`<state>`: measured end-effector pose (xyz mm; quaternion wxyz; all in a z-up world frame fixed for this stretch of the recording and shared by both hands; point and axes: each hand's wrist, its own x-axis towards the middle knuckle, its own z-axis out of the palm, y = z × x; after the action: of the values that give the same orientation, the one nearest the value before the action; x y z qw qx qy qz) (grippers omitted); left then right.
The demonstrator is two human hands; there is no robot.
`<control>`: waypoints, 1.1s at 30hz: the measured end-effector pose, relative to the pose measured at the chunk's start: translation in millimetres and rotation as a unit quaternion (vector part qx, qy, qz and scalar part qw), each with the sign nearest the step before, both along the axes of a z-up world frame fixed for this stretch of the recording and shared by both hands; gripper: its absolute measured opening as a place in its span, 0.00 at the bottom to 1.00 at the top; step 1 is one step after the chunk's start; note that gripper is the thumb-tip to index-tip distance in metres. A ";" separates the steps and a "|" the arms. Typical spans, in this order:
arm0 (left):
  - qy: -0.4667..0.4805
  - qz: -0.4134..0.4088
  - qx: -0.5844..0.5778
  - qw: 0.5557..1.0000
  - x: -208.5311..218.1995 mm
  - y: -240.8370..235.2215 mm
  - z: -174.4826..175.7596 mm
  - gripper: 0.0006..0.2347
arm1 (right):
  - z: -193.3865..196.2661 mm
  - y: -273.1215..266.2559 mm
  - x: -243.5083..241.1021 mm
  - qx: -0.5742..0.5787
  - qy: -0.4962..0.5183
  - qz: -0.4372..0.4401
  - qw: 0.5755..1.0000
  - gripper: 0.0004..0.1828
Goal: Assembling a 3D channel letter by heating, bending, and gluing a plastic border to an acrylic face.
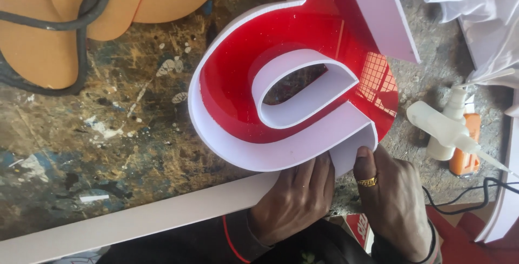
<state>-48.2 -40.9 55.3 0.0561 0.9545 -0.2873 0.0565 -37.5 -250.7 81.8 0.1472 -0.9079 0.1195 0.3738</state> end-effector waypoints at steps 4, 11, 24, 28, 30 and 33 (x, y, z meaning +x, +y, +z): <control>0.002 0.011 0.003 1.000 -5.5 -1.4 -1.3 0.08 | -0.7 3.8 -3.5 0.062 -0.065 0.020 0.996 0.28; 0.003 0.026 0.002 1.000 -12.2 -6.2 -4.0 0.08 | -2.4 -6.3 -2.0 0.032 -0.008 -0.005 0.999 0.30; 0.018 0.046 -0.026 0.998 -10.1 -5.2 0.4 0.10 | 19.7 -25.5 21.8 -0.043 -0.336 0.499 0.798 0.25; 0.027 0.042 -0.015 0.999 -11.9 -6.7 -1.7 0.10 | 15.5 -26.2 32.3 0.014 -0.296 0.510 0.808 0.31; 0.037 0.037 -0.014 0.999 -13.6 -7.5 -1.2 0.13 | 17.2 -21.5 36.2 0.036 -0.280 0.505 0.816 0.30; 0.042 0.040 -0.011 0.998 -12.6 -6.5 -0.4 0.13 | 16.8 -17.1 40.3 0.041 -0.265 0.505 0.820 0.31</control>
<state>-60.7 -47.4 54.9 0.0758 0.9662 -0.2452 0.0218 2.7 -267.9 98.6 0.0008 -0.8980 -0.4153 0.1452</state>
